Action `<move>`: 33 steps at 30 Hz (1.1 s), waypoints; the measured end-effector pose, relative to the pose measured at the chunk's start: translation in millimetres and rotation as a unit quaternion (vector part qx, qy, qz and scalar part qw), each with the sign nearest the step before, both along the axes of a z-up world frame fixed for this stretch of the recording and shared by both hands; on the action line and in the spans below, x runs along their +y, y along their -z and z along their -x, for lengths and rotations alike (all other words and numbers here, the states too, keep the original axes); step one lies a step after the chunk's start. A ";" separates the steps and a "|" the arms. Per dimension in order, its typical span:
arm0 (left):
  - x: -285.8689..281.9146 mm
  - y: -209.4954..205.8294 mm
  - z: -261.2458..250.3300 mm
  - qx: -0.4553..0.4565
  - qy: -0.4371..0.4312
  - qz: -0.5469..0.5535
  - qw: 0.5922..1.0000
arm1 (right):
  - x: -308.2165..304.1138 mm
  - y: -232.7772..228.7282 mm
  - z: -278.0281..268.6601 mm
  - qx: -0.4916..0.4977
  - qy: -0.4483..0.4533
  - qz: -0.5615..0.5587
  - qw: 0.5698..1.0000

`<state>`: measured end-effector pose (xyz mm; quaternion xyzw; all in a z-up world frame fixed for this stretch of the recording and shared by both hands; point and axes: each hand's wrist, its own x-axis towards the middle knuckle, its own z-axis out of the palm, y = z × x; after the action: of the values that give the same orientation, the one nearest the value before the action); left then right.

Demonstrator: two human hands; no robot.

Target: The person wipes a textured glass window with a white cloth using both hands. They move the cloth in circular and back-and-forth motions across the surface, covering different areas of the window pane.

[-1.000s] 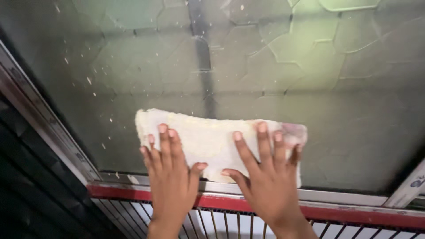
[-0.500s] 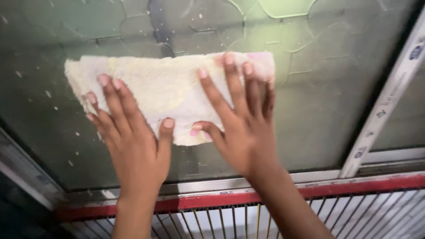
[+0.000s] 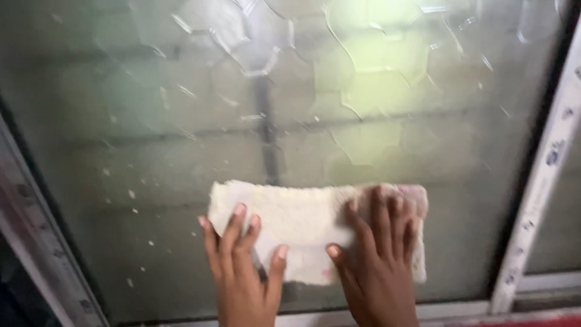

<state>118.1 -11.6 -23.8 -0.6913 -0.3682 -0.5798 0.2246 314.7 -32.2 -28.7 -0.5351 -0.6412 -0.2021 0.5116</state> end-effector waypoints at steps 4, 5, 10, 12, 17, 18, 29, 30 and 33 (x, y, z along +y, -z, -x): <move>9.6 18.2 7.8 -0.048 0.035 -0.020 0.998 | 19.4 25.5 0.9 -0.024 0.018 -0.107 0.994; 15.5 22.7 8.9 -0.060 0.042 -0.041 0.996 | 24.2 31.7 -0.2 -0.024 0.016 -0.115 0.993; 37.6 48.9 14.6 -0.073 -0.022 -0.091 0.993 | 41.7 52.9 -2.1 -0.033 0.058 -0.170 0.983; 41.5 60.4 19.4 -0.028 -0.094 -0.107 0.989 | 53.5 53.3 -3.5 -0.051 0.085 -0.234 0.967; 43.9 76.7 -9.2 0.081 -0.211 -0.129 0.966 | 77.2 64.4 -3.1 -0.058 0.153 -0.310 0.936; 43.6 76.6 -17.4 0.100 -0.236 -0.131 0.958 | 82.2 69.0 -7.3 -0.060 0.151 -0.313 0.936; 119.1 28.8 7.4 -0.039 -0.281 -0.256 0.924 | 150.7 61.1 -20.8 -0.116 0.141 -0.370 0.911; 121.4 25.6 14.5 -0.033 -0.281 -0.259 0.923 | 147.8 50.8 -14.6 -0.120 0.138 -0.372 0.910; 138.1 26.2 40.9 -0.015 -0.282 -0.264 0.922 | 142.9 31.4 1.3 -0.135 0.126 -0.375 0.908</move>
<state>77.2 126.5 -50.0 -0.4656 -0.3852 -0.5790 0.5474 313.4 110.7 -60.1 -0.3477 -0.5084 -0.5607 0.5534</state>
